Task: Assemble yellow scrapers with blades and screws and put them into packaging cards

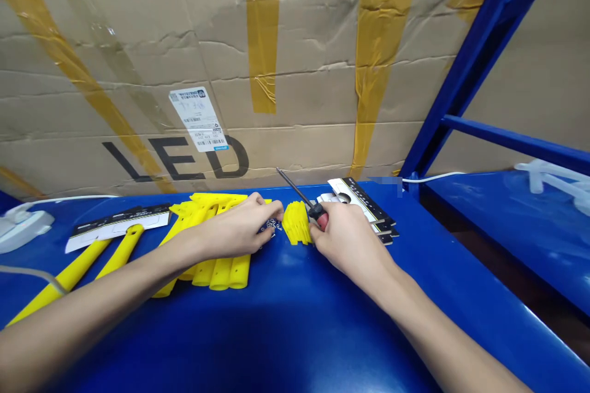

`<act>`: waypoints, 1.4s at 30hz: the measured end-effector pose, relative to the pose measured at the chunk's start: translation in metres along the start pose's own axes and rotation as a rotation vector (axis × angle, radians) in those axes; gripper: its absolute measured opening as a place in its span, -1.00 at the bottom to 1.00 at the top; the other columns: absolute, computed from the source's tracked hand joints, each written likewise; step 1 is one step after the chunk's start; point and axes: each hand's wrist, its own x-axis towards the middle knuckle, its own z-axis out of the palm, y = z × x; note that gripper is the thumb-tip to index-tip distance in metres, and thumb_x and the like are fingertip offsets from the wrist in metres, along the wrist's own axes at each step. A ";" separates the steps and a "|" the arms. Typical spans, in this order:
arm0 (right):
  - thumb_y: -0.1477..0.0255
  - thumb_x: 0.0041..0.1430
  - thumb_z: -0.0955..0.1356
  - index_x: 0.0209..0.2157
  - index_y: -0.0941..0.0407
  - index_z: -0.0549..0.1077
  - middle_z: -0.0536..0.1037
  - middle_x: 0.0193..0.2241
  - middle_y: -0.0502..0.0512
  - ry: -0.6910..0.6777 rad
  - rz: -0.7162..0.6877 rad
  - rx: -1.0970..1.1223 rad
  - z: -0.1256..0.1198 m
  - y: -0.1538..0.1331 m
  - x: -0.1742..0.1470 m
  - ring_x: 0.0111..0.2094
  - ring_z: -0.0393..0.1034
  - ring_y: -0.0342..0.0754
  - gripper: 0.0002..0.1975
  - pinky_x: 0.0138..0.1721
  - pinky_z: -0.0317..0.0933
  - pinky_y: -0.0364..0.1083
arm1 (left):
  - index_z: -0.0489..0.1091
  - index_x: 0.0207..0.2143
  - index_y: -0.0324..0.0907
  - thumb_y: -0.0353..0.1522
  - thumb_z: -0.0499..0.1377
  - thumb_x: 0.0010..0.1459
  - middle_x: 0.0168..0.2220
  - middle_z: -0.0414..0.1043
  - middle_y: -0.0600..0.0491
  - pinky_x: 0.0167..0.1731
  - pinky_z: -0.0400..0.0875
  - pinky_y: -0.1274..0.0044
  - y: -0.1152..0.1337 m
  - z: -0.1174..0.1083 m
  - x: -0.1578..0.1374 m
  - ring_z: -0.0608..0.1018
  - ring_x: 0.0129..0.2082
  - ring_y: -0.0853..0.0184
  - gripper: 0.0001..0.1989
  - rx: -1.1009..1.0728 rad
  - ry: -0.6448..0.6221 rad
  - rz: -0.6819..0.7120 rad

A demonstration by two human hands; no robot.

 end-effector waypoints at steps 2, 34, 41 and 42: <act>0.44 0.08 0.34 -0.52 0.07 0.35 0.39 -0.65 -0.03 -0.003 -0.014 0.056 0.002 -0.003 0.000 -0.60 0.21 -0.10 -0.88 -0.50 0.01 -0.10 | 0.38 -0.09 -0.14 -0.43 0.03 0.21 -0.26 0.44 -0.07 -0.18 0.42 0.39 0.000 -0.003 0.002 0.47 -0.11 0.14 -0.76 -0.002 0.004 -0.001; 0.05 0.08 0.45 -0.27 0.08 0.67 0.52 -0.55 0.04 0.019 -0.151 0.379 -0.029 -0.002 -0.005 -0.56 0.33 -0.10 -0.61 -0.58 0.12 -0.13 | 0.48 0.12 -0.20 -0.02 0.20 0.22 0.07 0.52 -0.13 0.14 0.30 0.23 -0.026 -0.018 -0.065 0.36 0.16 0.01 -0.44 0.060 0.027 0.070; 0.03 0.07 0.45 -0.26 0.06 0.67 0.48 -0.61 0.00 -0.015 -0.119 0.390 -0.034 0.001 -0.005 -0.64 0.21 -0.15 -0.60 -0.62 0.02 -0.14 | 0.49 0.10 -0.22 -0.03 0.20 0.22 0.03 0.54 -0.12 0.13 0.31 0.26 -0.027 -0.018 -0.064 0.35 0.15 0.03 -0.44 0.033 0.007 0.063; 0.02 0.07 0.44 -0.25 0.05 0.66 0.47 -0.62 -0.01 -0.031 -0.111 0.392 -0.036 0.001 -0.005 -0.66 0.16 -0.17 -0.59 -0.64 -0.02 -0.14 | 0.49 0.10 -0.23 -0.03 0.21 0.22 0.03 0.53 -0.12 0.13 0.30 0.26 -0.027 -0.019 -0.064 0.35 0.15 0.03 -0.44 0.034 0.007 0.059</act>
